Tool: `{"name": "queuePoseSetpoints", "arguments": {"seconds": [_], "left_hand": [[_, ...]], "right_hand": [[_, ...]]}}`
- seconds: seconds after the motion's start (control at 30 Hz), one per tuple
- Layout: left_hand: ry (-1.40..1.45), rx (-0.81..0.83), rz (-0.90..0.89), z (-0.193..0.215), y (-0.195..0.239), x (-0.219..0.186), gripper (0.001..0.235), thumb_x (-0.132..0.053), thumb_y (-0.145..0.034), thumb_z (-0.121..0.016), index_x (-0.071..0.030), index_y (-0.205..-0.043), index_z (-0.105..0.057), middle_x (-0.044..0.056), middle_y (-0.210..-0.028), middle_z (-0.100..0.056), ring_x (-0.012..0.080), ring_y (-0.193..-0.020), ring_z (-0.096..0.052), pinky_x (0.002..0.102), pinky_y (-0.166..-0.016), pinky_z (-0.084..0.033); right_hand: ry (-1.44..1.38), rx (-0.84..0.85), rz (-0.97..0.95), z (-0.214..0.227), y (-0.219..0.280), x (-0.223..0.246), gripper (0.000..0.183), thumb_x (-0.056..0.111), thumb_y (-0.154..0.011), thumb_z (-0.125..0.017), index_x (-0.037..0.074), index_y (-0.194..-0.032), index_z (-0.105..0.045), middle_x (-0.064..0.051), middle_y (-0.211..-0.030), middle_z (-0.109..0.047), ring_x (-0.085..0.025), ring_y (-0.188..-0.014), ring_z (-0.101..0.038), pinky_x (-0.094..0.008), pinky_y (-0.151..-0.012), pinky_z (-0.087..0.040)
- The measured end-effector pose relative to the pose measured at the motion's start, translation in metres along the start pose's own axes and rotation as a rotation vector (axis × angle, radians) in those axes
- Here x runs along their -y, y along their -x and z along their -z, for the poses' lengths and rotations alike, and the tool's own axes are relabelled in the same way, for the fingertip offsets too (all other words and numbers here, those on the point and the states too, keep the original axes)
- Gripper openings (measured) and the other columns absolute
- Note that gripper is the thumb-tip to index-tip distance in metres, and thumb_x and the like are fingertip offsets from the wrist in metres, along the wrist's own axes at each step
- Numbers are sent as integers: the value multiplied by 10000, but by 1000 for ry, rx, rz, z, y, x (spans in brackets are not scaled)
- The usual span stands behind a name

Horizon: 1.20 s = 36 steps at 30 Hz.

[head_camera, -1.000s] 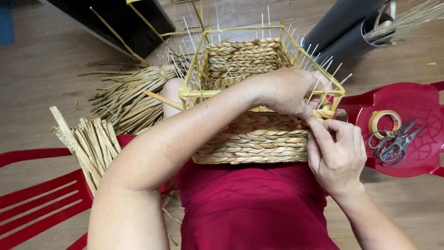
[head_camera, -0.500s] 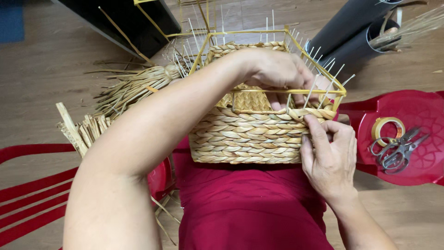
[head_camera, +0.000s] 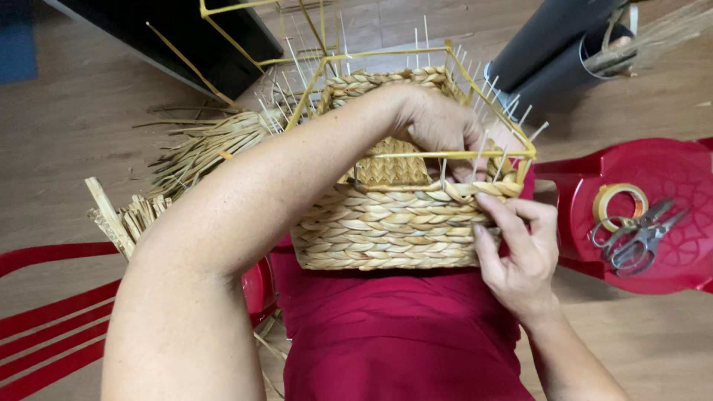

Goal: The person weaves a rectangular basket using dried palm leaves and a yellow metal frame. They interlace the leaves through vertical spokes, periodically adjusting the basket's position and pulling the weave tight to maintain the structure.

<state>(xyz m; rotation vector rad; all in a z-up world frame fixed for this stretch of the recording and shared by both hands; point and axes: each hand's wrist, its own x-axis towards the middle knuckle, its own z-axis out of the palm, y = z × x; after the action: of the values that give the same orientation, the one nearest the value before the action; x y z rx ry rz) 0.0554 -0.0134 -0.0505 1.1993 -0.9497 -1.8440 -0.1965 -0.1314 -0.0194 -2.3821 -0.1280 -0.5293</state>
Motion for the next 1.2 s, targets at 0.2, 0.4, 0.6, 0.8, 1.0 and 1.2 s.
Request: {"name": "queuePoseSetpoints", "arguments": {"seconds": [0.2,0.4,0.6,0.8,1.0,1.2], "left_hand": [[-94,-268,-44,-6,-8,12,203,-215,-992,-746,-19,-945,-769,22,-792,-734,70,-663,-651,234,-576,-534],[30,-109,-109,-6,6,-2,181,-92,-887,-778,-41,-1060,-781,26,-846,-758,87,-724,-706,245,-644,-602],[-244,-179,-202,3,-21,9,156,-93,-864,-808,-48,-1010,-780,0,-864,-765,82,-726,-707,256,-609,-617],[-132,-228,-117,-6,-33,2,82,-63,-871,-782,-23,-941,-764,32,-790,-741,100,-623,-697,291,-541,-598],[-147,-536,20,-14,2,-28,209,-210,-985,-653,-44,-949,-775,54,-742,-771,107,-546,-696,257,-486,-569],[-308,-1186,-662,-36,68,-38,96,-93,-1001,-648,-26,-1042,-703,37,-849,-779,66,-727,-761,247,-610,-653]], "right_hand": [[-173,-85,-111,-10,12,-10,400,-67,-937,-729,23,-1314,-632,-107,-1187,-572,-145,-961,-588,-251,-840,-508],[-224,-93,-135,-11,17,-17,404,-68,-924,-733,25,-1305,-636,-84,-1178,-555,-131,-925,-551,-232,-828,-482],[-291,-93,-126,-17,18,-21,413,12,-918,-741,26,-1316,-633,-66,-1204,-510,-130,-979,-519,-222,-868,-457],[-307,-109,-163,-20,20,-20,409,49,-939,-733,40,-1333,-626,-45,-1148,-485,-109,-988,-510,-215,-890,-457],[-560,-210,-204,-17,19,-28,395,57,-1028,-684,39,-1400,-553,-10,-1180,-519,-89,-1021,-537,-205,-944,-467],[-201,-225,-133,-8,21,-24,260,21,-1075,-686,3,-1333,-671,-48,-1139,-562,-95,-894,-501,-214,-821,-431]]}}
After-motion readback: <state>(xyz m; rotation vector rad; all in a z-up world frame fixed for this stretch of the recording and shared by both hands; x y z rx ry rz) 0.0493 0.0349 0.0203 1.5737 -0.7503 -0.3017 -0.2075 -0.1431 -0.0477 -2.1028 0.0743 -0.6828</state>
